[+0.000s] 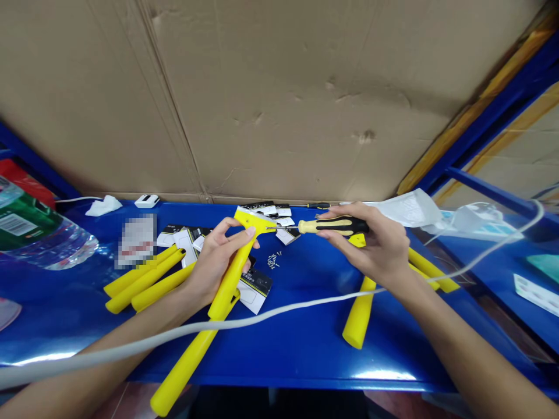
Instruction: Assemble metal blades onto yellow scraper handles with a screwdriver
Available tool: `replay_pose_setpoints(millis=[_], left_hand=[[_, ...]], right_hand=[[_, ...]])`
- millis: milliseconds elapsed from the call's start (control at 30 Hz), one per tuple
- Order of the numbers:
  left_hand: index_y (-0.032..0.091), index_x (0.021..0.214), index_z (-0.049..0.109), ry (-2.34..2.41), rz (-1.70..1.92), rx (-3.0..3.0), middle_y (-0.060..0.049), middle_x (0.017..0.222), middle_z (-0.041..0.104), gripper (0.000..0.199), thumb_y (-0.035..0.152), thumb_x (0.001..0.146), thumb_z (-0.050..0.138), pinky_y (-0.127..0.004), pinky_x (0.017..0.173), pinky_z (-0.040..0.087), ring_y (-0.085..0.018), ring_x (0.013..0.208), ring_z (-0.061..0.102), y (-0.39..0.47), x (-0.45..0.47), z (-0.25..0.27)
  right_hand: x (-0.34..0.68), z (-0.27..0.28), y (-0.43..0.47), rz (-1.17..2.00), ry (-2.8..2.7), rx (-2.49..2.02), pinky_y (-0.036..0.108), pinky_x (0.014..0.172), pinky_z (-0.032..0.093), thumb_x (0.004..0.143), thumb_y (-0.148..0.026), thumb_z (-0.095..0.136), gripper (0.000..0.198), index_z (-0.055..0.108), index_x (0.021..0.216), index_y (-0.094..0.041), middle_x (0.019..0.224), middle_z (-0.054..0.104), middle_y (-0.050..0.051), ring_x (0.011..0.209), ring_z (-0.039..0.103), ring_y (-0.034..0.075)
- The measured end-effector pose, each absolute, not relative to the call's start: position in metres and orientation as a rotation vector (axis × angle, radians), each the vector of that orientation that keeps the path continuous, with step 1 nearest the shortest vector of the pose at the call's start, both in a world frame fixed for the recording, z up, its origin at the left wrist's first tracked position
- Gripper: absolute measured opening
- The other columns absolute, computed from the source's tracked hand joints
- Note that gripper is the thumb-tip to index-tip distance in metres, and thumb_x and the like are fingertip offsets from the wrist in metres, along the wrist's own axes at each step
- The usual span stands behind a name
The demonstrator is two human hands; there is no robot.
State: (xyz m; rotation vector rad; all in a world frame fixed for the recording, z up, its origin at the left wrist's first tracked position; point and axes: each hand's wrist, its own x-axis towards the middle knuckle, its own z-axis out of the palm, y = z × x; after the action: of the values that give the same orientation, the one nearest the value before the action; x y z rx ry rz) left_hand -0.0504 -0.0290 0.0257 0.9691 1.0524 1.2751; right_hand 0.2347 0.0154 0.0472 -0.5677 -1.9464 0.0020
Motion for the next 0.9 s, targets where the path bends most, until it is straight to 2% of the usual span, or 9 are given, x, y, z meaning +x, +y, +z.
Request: replay_pose_setpoints(millis=[133,267,333,467,633,700,833,900], left_hand=[[0.026,0.106,0.052,1.045,1.279,0.995,-0.001,0.085,0.075,0.043,0.041,0.088,0.087,-0.019,0.039,0.046,-0.011,0.044,0.059,-0.031,-0.050,0.025],[0.026,0.106,0.052,1.051,1.273,1.004,-0.001,0.085,0.075,0.042,0.042,0.089,0.086,-0.019,0.039,0.045,-0.011,0.044,0.060,-0.031,-0.049,0.026],[0.026,0.106,0.052,1.049,1.271,1.003,-0.001,0.084,0.075,0.041,0.041,0.089,0.086,-0.018,0.039,0.045,-0.011,0.044,0.060,-0.031,-0.049,0.027],[0.026,0.106,0.051,1.040,1.276,0.991,0.000,0.083,0.075,0.042,0.040,0.089,0.086,-0.019,0.039,0.045,-0.011,0.043,0.059,-0.032,-0.048,0.029],[0.026,0.107,0.051,1.032,1.271,1.004,0.000,0.082,0.074,0.042,0.039,0.088,0.087,-0.019,0.039,0.046,-0.011,0.043,0.058,-0.034,-0.048,0.031],[0.026,0.107,0.052,1.037,1.260,1.015,0.000,0.082,0.074,0.042,0.040,0.089,0.087,-0.020,0.040,0.047,-0.011,0.043,0.058,-0.035,-0.048,0.031],[0.026,0.105,0.052,1.048,1.258,1.021,-0.001,0.082,0.075,0.041,0.041,0.088,0.087,-0.020,0.039,0.046,-0.011,0.043,0.059,-0.034,-0.049,0.029],[0.026,0.105,0.052,1.045,1.267,1.014,0.000,0.082,0.075,0.043,0.041,0.087,0.087,-0.019,0.039,0.045,-0.011,0.042,0.059,-0.033,-0.049,0.029]], right_hand=[[0.233,0.047,0.016,-0.122,-1.975,-0.528,0.043,0.079,0.065,0.093,-0.021,0.084,0.040,0.068,0.128,-0.030,0.107,0.081,0.007,0.092,0.077,0.026],[0.230,0.050,0.012,0.001,-2.000,-0.496,0.054,0.100,0.064,0.093,-0.016,0.078,0.051,0.062,0.140,-0.029,0.129,0.075,0.013,0.122,0.072,0.033],[0.229,0.050,0.009,0.106,-1.997,-0.472,0.057,0.106,0.062,0.093,-0.013,0.076,0.052,0.062,0.141,-0.030,0.135,0.073,0.013,0.129,0.070,0.033],[0.227,0.047,0.006,0.125,-1.931,-0.446,0.052,0.091,0.068,0.091,-0.014,0.081,0.041,0.069,0.127,-0.032,0.114,0.082,0.007,0.108,0.080,0.031],[0.226,0.041,0.008,0.027,-1.828,-0.478,0.047,0.076,0.068,0.087,-0.014,0.087,0.037,0.072,0.116,-0.031,0.101,0.082,0.004,0.095,0.081,0.030],[0.225,0.041,0.008,0.031,-1.828,-0.486,0.048,0.078,0.067,0.088,-0.014,0.086,0.040,0.070,0.119,-0.032,0.103,0.082,0.005,0.096,0.080,0.029],[0.221,0.042,0.005,0.164,-1.875,-0.456,0.056,0.096,0.067,0.090,-0.014,0.080,0.049,0.063,0.133,-0.033,0.126,0.079,0.008,0.115,0.077,0.033],[0.219,0.042,0.004,0.193,-1.862,-0.430,0.056,0.097,0.067,0.090,-0.011,0.079,0.047,0.064,0.130,-0.031,0.124,0.079,0.008,0.117,0.077,0.033]])
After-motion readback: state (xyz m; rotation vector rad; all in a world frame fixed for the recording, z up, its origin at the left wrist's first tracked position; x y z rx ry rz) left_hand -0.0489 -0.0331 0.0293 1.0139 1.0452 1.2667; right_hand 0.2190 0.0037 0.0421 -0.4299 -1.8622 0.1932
